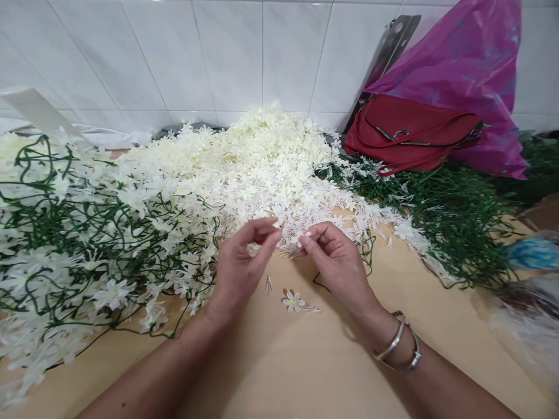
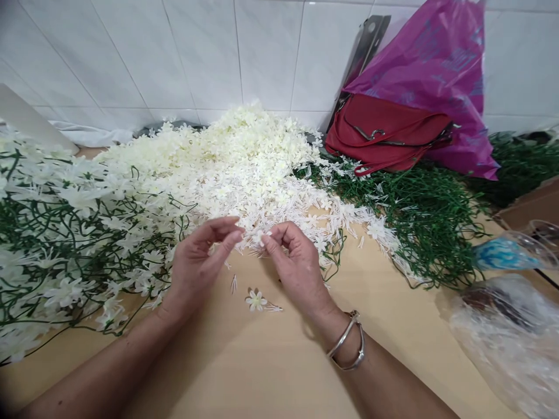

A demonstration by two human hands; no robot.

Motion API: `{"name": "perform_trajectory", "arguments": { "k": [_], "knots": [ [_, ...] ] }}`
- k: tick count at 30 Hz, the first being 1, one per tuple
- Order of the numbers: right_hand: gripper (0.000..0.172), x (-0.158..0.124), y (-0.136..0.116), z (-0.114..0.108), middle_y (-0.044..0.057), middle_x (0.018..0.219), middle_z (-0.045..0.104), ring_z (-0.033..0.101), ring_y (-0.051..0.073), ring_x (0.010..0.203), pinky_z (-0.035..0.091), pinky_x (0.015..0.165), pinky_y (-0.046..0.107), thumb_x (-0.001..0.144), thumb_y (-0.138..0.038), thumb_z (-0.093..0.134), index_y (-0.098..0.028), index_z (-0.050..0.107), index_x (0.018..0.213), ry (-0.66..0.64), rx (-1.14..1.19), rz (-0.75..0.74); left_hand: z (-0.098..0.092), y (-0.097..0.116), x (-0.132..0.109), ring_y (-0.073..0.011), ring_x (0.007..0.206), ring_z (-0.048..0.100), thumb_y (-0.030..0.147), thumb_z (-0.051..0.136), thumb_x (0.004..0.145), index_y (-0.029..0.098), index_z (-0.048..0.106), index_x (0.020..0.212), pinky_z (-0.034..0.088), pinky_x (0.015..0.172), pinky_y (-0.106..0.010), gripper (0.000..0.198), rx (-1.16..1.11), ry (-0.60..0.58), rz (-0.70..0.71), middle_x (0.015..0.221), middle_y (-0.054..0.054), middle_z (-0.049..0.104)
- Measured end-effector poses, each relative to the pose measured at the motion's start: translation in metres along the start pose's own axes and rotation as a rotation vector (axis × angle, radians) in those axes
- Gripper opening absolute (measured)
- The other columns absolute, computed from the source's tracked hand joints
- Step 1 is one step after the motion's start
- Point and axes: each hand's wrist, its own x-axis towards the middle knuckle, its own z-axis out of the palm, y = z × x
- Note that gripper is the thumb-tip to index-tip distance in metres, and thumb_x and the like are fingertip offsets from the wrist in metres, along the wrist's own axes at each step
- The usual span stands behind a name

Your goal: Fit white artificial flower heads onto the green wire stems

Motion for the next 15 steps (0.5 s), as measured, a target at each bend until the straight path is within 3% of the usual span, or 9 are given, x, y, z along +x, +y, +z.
{"name": "perform_trajectory", "arguments": {
  "k": [3, 6, 10, 15],
  "knots": [
    [0.02, 0.002, 0.001, -0.002, -0.002, 0.077, 0.073, 0.07, 0.016, 0.074, 0.055, 0.078, 0.031, 0.095, -0.039, 0.07, -0.025, 0.057, 0.09, 0.0, 0.091, 0.02, -0.012, -0.005, 0.01, -0.0176, 0.093, 0.074, 0.033, 0.066, 0.098, 0.021, 0.07, 0.118, 0.059, 0.086, -0.032, 0.023, 0.037, 0.147, -0.008, 0.109, -0.006, 0.078],
    [0.023, 0.004, 0.004, -0.004, -0.003, 0.075, 0.074, 0.074, 0.017, 0.074, 0.057, 0.081, 0.033, 0.093, -0.042, 0.073, -0.027, 0.056, 0.094, 0.007, 0.14, 0.023, -0.021, -0.011, 0.016, -0.0166, 0.09, 0.072, 0.028, 0.065, 0.098, 0.02, 0.07, 0.116, 0.056, 0.084, -0.031, 0.02, 0.165, 0.196, 0.003, 0.109, -0.006, 0.077],
    [0.022, 0.007, 0.008, -0.006, -0.002, 0.075, 0.075, 0.075, 0.017, 0.076, 0.057, 0.08, 0.033, 0.093, -0.042, 0.073, -0.026, 0.062, 0.102, 0.007, 0.092, 0.01, -0.025, -0.012, 0.018, -0.0134, 0.083, 0.067, 0.018, 0.061, 0.097, 0.019, 0.073, 0.108, 0.055, 0.078, -0.027, 0.016, 0.305, 0.091, 0.109, 0.104, -0.005, 0.072],
    [0.016, 0.01, 0.008, -0.01, -0.001, 0.075, 0.075, 0.069, 0.014, 0.068, 0.055, 0.071, 0.029, 0.093, -0.038, 0.071, -0.024, 0.064, 0.097, 0.013, 0.063, -0.032, -0.024, -0.015, 0.016, -0.0135, 0.079, 0.065, 0.009, 0.057, 0.096, 0.019, 0.073, 0.107, 0.054, 0.076, -0.028, 0.022, 0.459, -0.027, 0.214, 0.105, -0.005, 0.069]
  ]
}}
